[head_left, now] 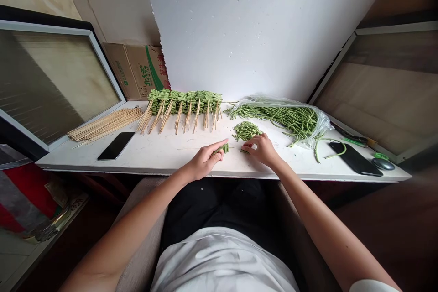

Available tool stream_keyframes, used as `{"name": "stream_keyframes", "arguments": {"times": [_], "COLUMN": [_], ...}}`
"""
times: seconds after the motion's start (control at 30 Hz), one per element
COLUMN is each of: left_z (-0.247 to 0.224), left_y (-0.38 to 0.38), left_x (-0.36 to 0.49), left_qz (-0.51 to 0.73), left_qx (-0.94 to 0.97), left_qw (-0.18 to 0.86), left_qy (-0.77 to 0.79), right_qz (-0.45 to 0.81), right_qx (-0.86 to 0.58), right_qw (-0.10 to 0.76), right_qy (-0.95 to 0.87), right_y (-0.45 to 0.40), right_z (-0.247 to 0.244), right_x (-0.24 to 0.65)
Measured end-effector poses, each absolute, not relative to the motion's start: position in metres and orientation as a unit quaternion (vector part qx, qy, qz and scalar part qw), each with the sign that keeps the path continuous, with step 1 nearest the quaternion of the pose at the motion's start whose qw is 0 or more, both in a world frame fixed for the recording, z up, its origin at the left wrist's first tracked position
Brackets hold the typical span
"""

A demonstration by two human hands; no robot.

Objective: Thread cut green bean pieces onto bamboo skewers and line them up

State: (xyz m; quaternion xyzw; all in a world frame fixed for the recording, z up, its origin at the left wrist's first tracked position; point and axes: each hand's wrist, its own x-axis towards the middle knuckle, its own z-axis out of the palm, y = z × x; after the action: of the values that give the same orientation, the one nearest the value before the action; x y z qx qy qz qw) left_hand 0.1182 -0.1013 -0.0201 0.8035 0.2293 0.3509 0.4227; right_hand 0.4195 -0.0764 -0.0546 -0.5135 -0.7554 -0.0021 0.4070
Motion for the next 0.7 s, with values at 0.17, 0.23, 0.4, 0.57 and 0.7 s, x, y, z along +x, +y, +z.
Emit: {"name": "stream_keyframes", "arguments": {"times": [0.17,0.23,0.4,0.57,0.7], "left_z": [-0.017,-0.013,-0.007,-0.002,0.002], "left_y": [-0.106,-0.109,-0.116,-0.120,-0.119], "left_x": [0.119,0.119,0.121,0.122,0.121], "left_qz": [0.345,0.335,0.345,0.346,0.363], "left_qx": [0.819,0.824,0.835,0.833,0.816], "left_qw": [0.404,0.399,0.358,0.361,0.358], "left_qy": [0.218,0.222,0.235,0.236,0.272], "right_qz": [0.070,0.154,0.251,0.326,0.357], "right_qx": [-0.497,-0.458,-0.383,-0.352,-0.343], "right_qw": [0.417,0.418,0.435,0.473,0.527], "right_qy": [-0.758,-0.769,-0.776,-0.739,-0.690], "right_y": [-0.099,-0.113,-0.133,-0.130,-0.124], "right_z": [-0.021,-0.004,0.010,-0.003,-0.008], "right_x": [0.394,0.380,0.355,0.348,0.350]}}
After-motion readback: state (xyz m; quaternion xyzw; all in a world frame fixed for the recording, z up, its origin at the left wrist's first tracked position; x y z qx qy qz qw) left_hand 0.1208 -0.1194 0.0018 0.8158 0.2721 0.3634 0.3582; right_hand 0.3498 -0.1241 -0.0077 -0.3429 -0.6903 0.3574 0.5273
